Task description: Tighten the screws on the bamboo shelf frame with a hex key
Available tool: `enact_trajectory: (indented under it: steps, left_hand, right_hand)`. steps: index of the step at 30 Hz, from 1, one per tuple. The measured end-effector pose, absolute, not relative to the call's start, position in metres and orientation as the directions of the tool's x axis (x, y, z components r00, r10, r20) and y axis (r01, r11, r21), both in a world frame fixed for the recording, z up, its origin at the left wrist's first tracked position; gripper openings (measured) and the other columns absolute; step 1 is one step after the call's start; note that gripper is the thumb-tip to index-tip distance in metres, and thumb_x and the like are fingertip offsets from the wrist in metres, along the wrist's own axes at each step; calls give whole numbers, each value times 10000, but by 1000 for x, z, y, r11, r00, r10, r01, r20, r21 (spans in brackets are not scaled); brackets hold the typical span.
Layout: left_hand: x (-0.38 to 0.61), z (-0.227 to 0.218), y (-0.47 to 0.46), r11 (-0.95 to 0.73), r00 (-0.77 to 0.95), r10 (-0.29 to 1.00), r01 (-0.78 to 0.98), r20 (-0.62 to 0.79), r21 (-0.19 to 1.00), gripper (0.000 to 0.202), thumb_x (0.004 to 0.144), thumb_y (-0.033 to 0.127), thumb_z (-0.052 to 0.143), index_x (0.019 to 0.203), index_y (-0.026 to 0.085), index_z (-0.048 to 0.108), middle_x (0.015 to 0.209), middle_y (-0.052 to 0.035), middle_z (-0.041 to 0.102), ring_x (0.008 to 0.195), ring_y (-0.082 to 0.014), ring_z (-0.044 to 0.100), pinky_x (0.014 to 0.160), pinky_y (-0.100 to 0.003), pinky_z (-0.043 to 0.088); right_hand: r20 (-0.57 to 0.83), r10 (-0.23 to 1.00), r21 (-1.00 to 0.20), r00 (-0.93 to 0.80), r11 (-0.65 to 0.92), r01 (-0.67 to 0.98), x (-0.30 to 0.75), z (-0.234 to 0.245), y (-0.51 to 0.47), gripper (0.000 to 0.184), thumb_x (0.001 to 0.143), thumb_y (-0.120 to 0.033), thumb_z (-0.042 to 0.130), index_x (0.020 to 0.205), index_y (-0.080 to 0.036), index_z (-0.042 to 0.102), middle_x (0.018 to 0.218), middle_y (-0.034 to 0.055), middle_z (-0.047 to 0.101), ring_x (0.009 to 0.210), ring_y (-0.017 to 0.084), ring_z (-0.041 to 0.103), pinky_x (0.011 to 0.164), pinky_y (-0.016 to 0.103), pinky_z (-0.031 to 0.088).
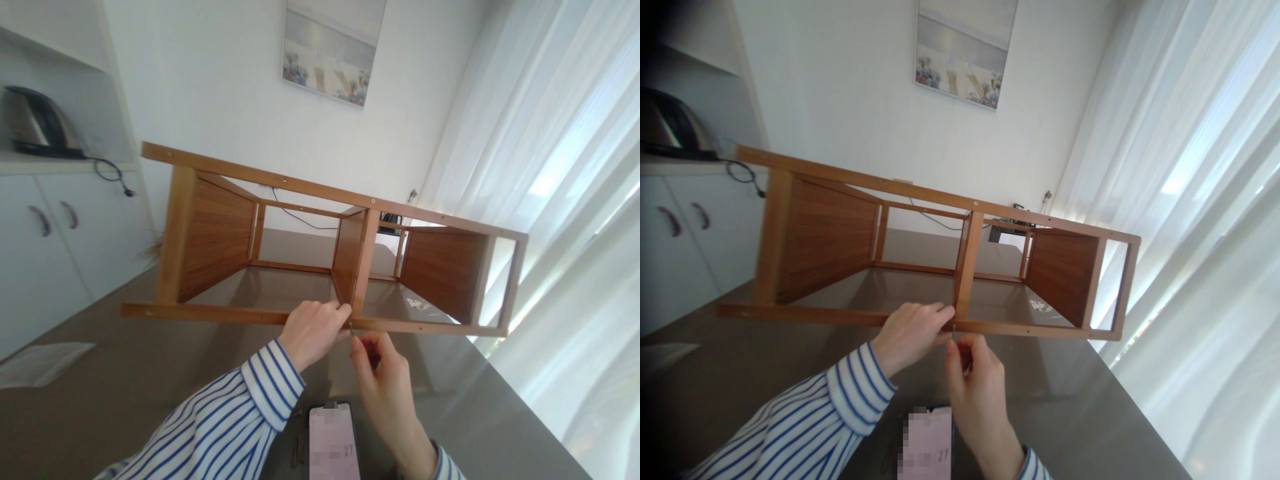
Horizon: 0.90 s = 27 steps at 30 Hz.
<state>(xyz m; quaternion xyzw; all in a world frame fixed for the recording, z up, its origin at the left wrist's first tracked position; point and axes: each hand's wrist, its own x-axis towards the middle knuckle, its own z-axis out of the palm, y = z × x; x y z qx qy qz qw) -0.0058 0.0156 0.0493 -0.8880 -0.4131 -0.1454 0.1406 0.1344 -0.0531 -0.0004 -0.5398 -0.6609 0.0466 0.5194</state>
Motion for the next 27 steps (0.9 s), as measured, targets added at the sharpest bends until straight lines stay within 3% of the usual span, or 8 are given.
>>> enact_trajectory:
  steps: [3,10,15,22,27]
  left_hand:
    - [-6,50,15,-617,616,695,776,371,-134,190,852,393,532,884,208,554,834,-31,675,701,-278,674,560,-373,506]
    - [-5,50,15,-613,614,704,779,357,-133,209,860,406,520,886,203,560,837,-35,674,703,-272,674,565,-363,503]
    - [-6,50,15,-611,614,704,780,357,-136,217,864,411,512,885,201,562,825,-35,671,698,-263,673,559,-342,492]
    - [-5,50,14,-610,609,708,782,357,-127,225,877,415,483,884,205,563,825,-37,668,700,-259,671,562,-338,483]
    - [-6,51,14,-608,608,715,785,346,-123,205,868,399,503,900,206,563,843,-40,670,721,-260,673,574,-335,486]
  right_hand:
    - [687,714,-600,137,450,661,137,0,-53,114,869,-300,537,867,-189,564,687,-6,611,580,113,545,558,209,435]
    - [682,729,-609,56,524,595,137,-1,-52,119,899,-242,485,965,-188,568,691,-11,622,585,103,561,555,194,437]
    - [612,784,-704,110,475,528,131,2,-53,147,911,-286,475,935,-188,582,651,-15,608,547,98,553,522,188,425]
    - [438,873,-883,214,373,286,126,-7,-49,235,912,-386,481,996,-189,578,618,-24,582,540,104,560,493,186,439]
    - [477,876,-828,74,420,371,134,-3,-53,238,914,-359,484,1012,-200,631,708,7,630,612,111,593,551,198,467]
